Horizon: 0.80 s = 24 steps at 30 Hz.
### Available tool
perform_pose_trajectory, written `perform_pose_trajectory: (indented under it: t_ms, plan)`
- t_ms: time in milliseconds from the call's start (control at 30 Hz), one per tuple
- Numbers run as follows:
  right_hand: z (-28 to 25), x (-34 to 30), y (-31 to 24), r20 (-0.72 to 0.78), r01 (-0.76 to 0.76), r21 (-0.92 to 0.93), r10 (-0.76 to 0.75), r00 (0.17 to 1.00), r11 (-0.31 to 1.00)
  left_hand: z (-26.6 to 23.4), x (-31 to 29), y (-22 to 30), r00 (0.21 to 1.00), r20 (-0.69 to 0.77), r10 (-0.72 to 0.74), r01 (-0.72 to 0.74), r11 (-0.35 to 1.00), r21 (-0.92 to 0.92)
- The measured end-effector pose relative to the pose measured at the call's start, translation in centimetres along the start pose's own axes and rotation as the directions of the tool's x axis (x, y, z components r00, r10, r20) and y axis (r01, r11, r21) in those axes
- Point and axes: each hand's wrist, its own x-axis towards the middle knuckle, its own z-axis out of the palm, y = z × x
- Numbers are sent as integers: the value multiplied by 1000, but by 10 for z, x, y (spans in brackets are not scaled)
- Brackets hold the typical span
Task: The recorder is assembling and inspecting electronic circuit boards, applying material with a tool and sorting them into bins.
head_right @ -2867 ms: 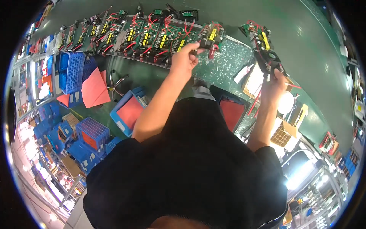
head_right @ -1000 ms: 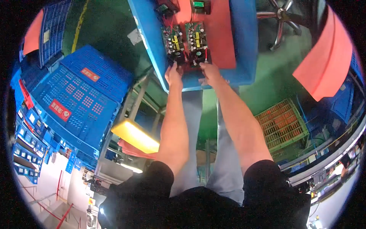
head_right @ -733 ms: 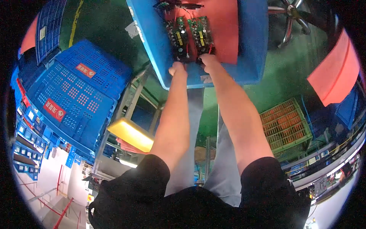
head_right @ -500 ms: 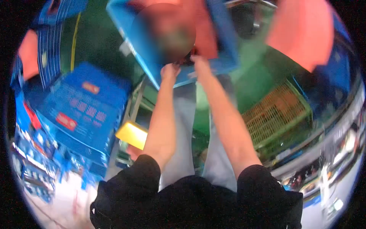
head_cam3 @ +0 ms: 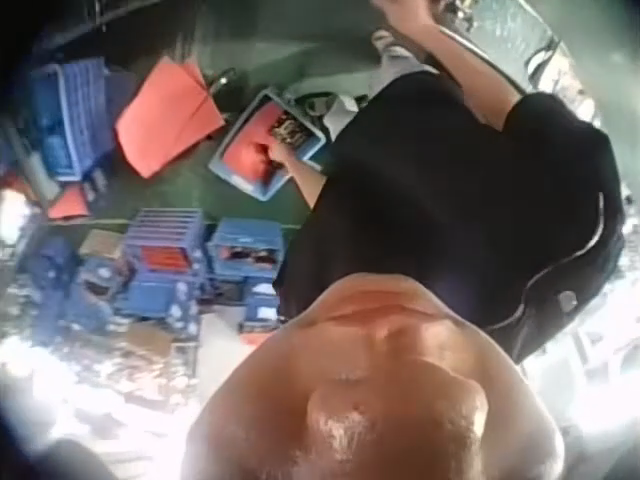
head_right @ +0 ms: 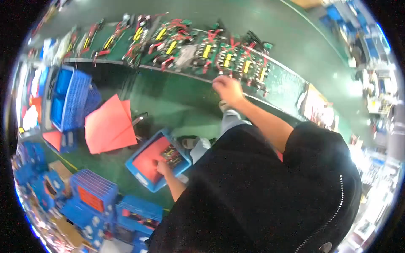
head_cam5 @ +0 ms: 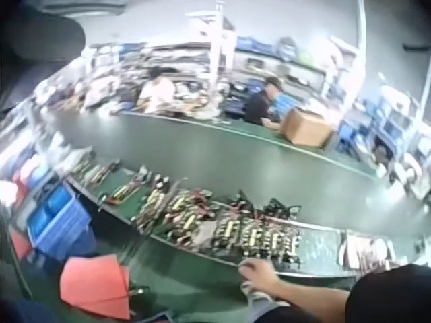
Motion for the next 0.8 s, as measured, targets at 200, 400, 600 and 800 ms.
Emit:
perform_pose_trajectory:
  t_ms: [200, 400, 600, 800]
  plan:
    - [-110, -10, 188, 197, -468, 884, 903, 381, 5, -2, -33, 420, 798, 575, 178, 295, 717, -631]
    - [-72, -5, 198, 751, -514, 603, 652, 107, -610, 81, -123, 582, 423, 894, -145, 778, 564, -277]
    - [-67, -14, 205, 751, -564, 584, 653, 101, -584, 97, -131, 585, 617, 766, -182, 743, 456, -490]
    - [-100, -24, 209, 618, -366, 779, 725, 305, -510, 90, -127, 576, 637, 770, -31, 598, 650, -468]
